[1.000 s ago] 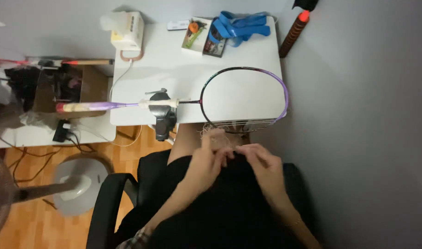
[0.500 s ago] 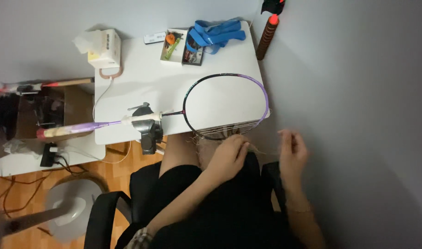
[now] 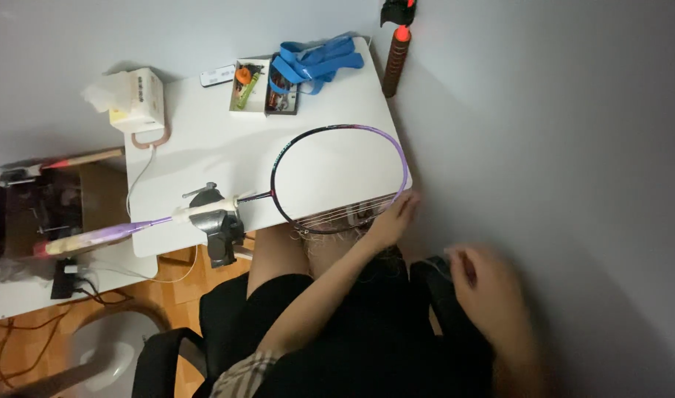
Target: The recorder strings a badminton racket that is clamped to a white desk.
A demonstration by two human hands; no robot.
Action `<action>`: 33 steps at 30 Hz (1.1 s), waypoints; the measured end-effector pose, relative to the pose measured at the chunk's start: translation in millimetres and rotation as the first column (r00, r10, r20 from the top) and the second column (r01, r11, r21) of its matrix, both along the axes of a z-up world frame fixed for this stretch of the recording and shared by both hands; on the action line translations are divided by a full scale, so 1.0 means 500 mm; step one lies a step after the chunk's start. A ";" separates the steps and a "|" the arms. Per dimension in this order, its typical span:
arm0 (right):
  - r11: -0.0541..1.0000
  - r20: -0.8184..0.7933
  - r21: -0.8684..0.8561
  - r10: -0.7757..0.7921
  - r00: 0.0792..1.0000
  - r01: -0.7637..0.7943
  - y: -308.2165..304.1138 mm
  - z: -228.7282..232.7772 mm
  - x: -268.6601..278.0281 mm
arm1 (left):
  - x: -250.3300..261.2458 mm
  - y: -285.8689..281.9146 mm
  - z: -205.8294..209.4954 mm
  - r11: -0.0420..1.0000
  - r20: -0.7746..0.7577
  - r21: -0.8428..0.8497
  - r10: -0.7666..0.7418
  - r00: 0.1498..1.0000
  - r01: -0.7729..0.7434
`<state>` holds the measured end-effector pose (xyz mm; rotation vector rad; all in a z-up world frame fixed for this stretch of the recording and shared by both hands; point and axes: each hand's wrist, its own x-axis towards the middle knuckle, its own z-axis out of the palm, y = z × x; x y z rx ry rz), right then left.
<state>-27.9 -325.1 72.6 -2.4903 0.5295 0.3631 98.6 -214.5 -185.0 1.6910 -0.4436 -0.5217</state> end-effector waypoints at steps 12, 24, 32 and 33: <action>0.954 0.640 0.297 -0.233 0.732 0.045 0.019 -0.257 0.208 | -0.076 0.213 0.260 0.883 0.522 0.470 -0.269 0.809 -0.010; 0.960 0.645 0.277 -0.217 0.733 0.040 0.020 -0.244 0.236 | -0.070 0.216 0.267 0.878 0.482 0.478 -0.288 0.827 0.027; 0.968 0.644 0.251 -0.181 0.744 0.018 0.011 -0.256 0.246 | -0.069 0.217 0.282 0.865 0.421 0.501 -0.282 0.862 0.038; 0.968 0.643 0.251 -0.179 0.745 0.015 0.007 -0.260 0.243 | -0.070 0.216 0.285 0.865 0.420 0.501 -0.280 0.863 0.036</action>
